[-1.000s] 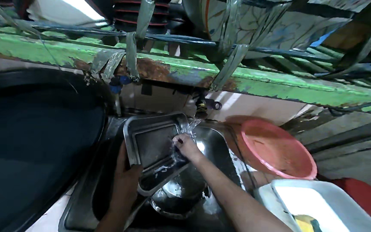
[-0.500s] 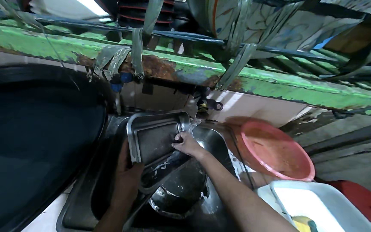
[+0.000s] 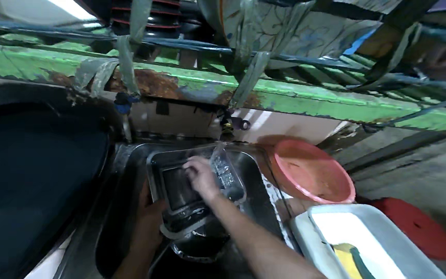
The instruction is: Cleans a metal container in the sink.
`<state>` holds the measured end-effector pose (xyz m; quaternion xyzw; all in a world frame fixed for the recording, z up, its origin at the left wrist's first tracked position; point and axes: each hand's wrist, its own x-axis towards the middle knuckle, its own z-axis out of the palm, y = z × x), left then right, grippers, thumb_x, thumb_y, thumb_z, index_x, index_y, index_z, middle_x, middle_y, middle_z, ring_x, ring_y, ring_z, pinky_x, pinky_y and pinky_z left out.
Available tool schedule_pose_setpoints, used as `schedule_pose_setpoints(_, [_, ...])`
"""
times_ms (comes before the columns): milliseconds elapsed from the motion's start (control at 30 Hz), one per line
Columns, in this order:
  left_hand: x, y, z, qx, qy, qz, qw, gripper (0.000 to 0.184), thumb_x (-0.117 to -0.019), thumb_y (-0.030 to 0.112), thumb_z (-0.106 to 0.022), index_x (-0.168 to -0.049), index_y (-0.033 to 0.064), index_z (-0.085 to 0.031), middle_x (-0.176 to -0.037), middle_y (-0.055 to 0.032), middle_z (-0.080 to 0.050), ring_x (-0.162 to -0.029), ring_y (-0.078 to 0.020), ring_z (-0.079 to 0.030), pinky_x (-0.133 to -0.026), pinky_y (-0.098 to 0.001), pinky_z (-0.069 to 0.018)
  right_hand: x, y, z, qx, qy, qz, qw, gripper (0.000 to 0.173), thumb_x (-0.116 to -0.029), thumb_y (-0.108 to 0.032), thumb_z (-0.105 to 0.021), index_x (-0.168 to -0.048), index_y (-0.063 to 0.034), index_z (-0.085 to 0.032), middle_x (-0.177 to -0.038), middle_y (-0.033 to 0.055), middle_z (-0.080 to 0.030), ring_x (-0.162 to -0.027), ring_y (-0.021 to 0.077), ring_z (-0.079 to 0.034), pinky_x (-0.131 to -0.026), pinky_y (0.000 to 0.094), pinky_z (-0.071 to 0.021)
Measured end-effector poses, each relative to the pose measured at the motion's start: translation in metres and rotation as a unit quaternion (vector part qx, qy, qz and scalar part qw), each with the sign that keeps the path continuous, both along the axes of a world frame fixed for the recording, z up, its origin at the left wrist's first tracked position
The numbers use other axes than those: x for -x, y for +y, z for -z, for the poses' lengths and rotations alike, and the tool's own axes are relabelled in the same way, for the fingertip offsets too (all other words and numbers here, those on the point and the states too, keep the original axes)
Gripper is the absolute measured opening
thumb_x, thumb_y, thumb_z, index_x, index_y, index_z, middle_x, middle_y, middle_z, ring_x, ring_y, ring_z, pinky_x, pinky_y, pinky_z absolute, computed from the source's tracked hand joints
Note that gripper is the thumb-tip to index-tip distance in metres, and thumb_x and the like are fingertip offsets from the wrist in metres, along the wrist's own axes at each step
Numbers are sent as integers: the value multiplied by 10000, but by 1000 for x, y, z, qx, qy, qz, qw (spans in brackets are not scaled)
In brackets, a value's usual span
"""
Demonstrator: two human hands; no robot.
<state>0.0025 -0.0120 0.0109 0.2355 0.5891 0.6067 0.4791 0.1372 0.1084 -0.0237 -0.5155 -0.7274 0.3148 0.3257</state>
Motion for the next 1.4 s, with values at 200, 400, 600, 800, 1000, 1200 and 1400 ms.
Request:
schedule_pose_setpoints(200, [18, -8, -9, 28, 33, -31, 999, 865, -843, -93, -527, -1619, 176, -256, -1524, -132, -459, -1217, -183, -593, -911, -362, -558, -25, 14, 11, 34, -297, -148, 943, 505, -1103, -366, -429, -1588, -226, -410, -1686, 21, -306, -1576, 279, -210, -1252, 581, -195])
schedule_pose_setpoints(400, [47, 0, 12, 6, 35, 1, 999, 878, -838, -54, -536, -1623, 203, -239, -1501, -114, -487, -1188, -169, -615, -892, -357, -572, -92, 25, 10, 18, -130, 25, 991, 629, -946, -17, -658, -1540, -67, -460, -1609, 205, -393, -1493, 377, -373, -1207, 598, -320])
schedule_pose_setpoints(600, [54, 34, 51, 79, 98, 106, 986, 839, -920, 25, -568, -1641, 216, -184, -1525, -154, -452, -1265, -261, -556, -973, -462, -519, -122, -11, -14, 379, 216, 219, 873, 540, -1053, -205, -579, -1554, -192, -378, -1246, 159, -649, -1026, 257, -664, -857, 460, -556])
schedule_pose_setpoints(800, [14, 86, 89, -56, 706, 284, 646, 606, -1031, 267, -564, -1546, -9, -406, -1643, -244, -293, -1544, -413, -224, -1230, -653, -139, -135, -27, -18, 282, 219, 274, 893, 455, -1058, -149, -560, -1500, -120, -459, -1219, 166, -670, -993, 223, -689, -861, 415, -568])
schedule_pose_setpoints(1000, [-107, 106, 69, -53, 571, 376, 728, 734, -1012, 462, -572, -1598, 80, -347, -1702, -171, -171, -1582, -373, -62, -1238, -651, 11, -112, -42, -10, 295, 299, 269, 867, 452, -1056, -126, -554, -1498, -106, -457, -1148, 157, -682, -935, 206, -694, -817, 384, -584])
schedule_pose_setpoints(1200, [-121, 63, 48, -151, 494, 527, 675, 420, -1096, 222, -394, -1463, 89, -547, -1571, -87, -476, -1512, -241, -353, -1244, -467, -274, -140, -32, -6, 202, 270, 299, 893, 435, -1050, -146, -578, -1473, -83, -503, -1189, 151, -683, -957, 211, -688, -824, 417, -577])
schedule_pose_setpoints(1400, [1, 77, 90, -80, 555, 517, 647, 453, -1099, 336, -408, -1384, 61, -629, -1484, -97, -571, -1458, -247, -437, -1267, -522, -138, -173, -42, -18, 229, 202, 319, 897, 510, -1029, -15, -545, -1518, -114, -440, -1271, 165, -640, -1027, 216, -672, -852, 412, -570])
